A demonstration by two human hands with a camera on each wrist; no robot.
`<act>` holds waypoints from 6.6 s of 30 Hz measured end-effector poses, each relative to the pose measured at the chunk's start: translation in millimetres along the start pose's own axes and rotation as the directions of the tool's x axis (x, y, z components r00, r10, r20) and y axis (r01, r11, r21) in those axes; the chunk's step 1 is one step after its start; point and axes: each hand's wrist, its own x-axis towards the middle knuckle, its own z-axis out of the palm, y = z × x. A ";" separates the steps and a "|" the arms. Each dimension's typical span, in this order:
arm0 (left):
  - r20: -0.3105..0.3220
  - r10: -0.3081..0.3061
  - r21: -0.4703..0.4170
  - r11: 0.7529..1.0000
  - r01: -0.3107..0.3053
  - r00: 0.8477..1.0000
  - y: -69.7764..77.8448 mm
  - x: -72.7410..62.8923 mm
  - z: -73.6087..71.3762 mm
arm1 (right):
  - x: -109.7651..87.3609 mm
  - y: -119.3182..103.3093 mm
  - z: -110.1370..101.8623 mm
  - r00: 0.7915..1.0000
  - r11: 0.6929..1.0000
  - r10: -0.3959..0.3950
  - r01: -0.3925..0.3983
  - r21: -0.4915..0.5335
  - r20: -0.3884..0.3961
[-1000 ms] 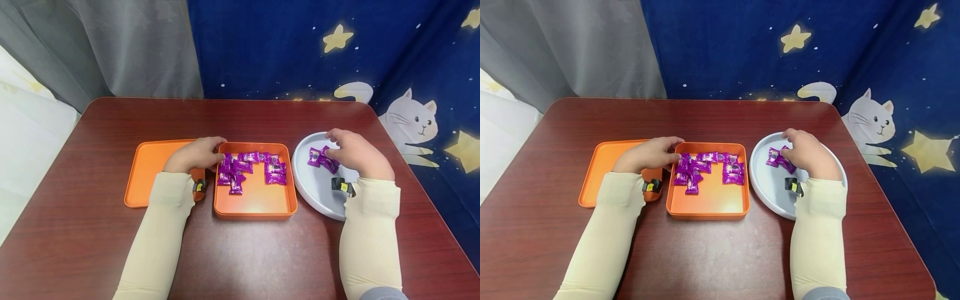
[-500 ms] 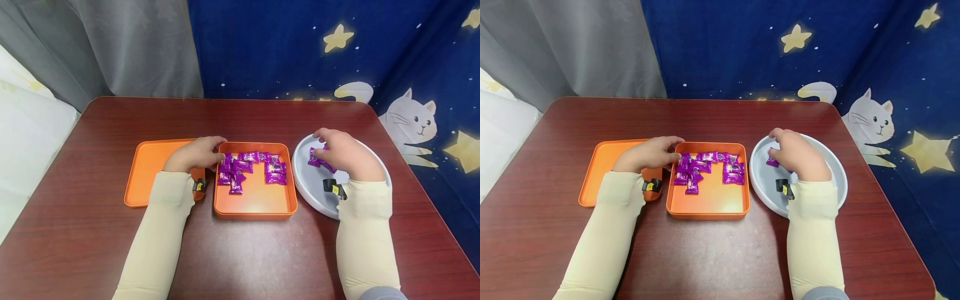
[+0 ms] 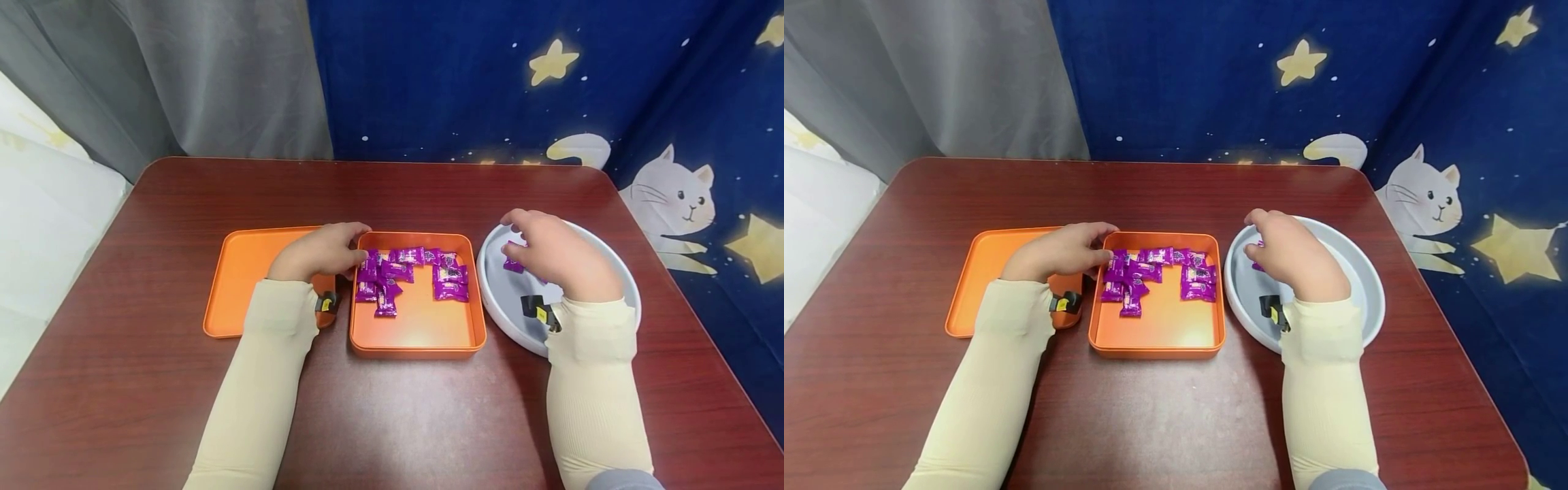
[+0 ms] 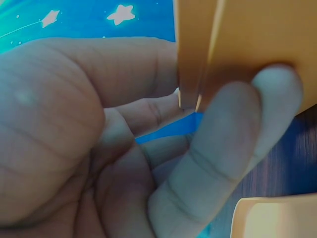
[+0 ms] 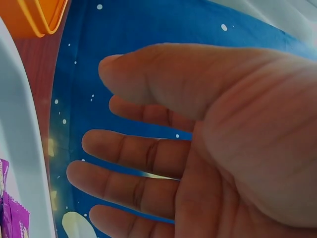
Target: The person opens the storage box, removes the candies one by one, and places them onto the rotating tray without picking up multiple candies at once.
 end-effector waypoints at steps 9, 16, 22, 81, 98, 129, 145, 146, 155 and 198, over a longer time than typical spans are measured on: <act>-0.002 0.000 -0.003 1.000 0.000 1.000 -0.9 1.4 0.9 | 1.0 -4.9 3.7 0.999 0.999 -0.034 0.034 -0.006 -0.022; -0.005 0.008 0.005 1.000 -0.008 1.000 -1.0 1.1 1.1 | 1.0 -6.0 4.6 0.999 1.000 -0.030 0.030 -0.001 -0.020; -0.008 0.008 0.004 1.000 -0.008 1.000 -1.7 1.6 1.5 | 2.7 -8.1 6.6 1.000 1.000 -0.010 0.010 -0.002 -0.005; -0.033 0.023 0.086 0.996 -0.020 0.999 -0.7 0.7 -1.7 | 38.4 -90.7 75.8 0.930 0.913 -0.347 0.364 -0.185 0.118; -0.031 0.057 0.101 0.993 -0.054 0.998 -0.6 0.1 -2.0 | 43.3 -96.8 90.1 0.907 0.885 -0.409 0.421 -0.201 0.097; -0.034 0.042 0.083 0.996 -0.039 0.999 -0.7 -1.1 -2.7 | 42.3 -94.7 94.6 0.927 0.922 -0.310 0.347 -0.172 0.208; -0.028 0.041 0.073 0.997 -0.039 0.999 -1.8 -2.0 -4.5 | 41.1 -99.3 90.5 0.925 0.924 -0.304 0.345 -0.167 0.226; -0.028 0.040 0.074 0.997 -0.038 0.999 -1.8 -2.0 -4.9 | 40.9 -99.3 89.6 0.926 0.925 -0.304 0.343 -0.163 0.224; -0.026 0.030 0.064 0.998 -0.028 0.999 -2.0 -1.9 -5.5 | 39.5 -96.9 77.8 0.929 0.928 -0.328 0.350 -0.123 0.173; -0.035 0.044 0.090 0.995 -0.040 0.998 -1.8 -3.4 -4.3 | 17.0 -21.0 6.4 0.994 0.994 -0.100 0.102 0.046 -0.035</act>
